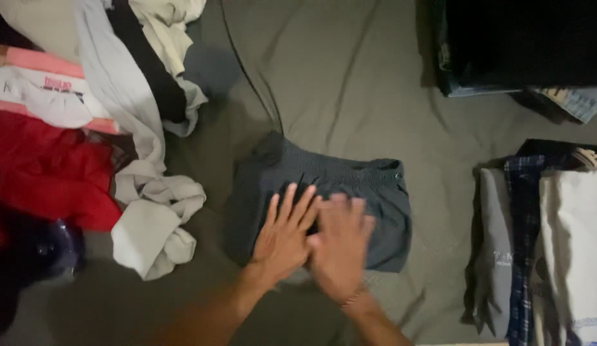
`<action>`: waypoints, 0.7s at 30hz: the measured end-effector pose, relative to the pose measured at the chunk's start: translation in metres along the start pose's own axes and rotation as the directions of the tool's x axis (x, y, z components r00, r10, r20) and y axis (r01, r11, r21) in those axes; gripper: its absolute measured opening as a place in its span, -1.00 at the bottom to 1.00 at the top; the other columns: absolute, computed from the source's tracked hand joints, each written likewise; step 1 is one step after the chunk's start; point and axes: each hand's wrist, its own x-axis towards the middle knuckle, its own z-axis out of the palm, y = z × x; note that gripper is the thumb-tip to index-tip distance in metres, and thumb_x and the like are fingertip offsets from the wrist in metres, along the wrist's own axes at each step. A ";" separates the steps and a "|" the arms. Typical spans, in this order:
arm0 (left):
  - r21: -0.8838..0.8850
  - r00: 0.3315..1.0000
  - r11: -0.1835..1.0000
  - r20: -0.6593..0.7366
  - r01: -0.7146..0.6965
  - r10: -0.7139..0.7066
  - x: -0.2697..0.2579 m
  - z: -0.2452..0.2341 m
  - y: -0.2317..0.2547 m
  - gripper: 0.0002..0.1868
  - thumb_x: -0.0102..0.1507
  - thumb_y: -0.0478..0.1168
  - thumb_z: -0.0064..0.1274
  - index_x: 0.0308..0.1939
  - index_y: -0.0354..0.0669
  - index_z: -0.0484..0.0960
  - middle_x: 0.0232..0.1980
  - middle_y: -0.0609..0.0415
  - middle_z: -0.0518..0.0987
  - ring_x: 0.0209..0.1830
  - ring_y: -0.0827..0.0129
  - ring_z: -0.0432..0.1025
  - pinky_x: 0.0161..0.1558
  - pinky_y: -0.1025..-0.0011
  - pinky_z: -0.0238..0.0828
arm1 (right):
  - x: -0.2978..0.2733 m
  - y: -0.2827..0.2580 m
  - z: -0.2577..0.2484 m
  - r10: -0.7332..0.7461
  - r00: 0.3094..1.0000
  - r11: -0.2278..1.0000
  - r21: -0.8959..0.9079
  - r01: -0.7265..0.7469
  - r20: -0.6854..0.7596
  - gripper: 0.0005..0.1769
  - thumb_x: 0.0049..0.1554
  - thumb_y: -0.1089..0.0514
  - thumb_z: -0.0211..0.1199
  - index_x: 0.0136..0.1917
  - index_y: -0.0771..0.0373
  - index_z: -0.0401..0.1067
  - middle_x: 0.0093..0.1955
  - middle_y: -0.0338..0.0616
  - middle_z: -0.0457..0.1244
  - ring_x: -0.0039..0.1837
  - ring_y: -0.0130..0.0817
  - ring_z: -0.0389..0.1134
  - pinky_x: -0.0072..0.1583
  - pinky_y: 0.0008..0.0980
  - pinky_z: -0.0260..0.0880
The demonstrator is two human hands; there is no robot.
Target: The person folds a white t-shirt, a pair of gray shorts, a pair of dark blue shorts, and a white polo shirt by hand on a bed.
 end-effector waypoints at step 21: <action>0.099 0.992 0.994 -0.123 0.054 -0.042 0.038 -0.004 -0.065 -0.24 0.32 0.21 -0.05 0.49 -0.13 0.33 0.59 0.02 0.17 0.61 -0.01 -0.03 0.52 -0.20 -0.19 | 0.024 0.042 0.016 -0.053 0.992 0.989 -0.130 0.068 0.113 -0.27 0.25 -0.21 -0.06 0.57 0.17 0.10 0.66 -0.03 -0.16 0.66 0.13 -0.26 0.53 0.26 -0.31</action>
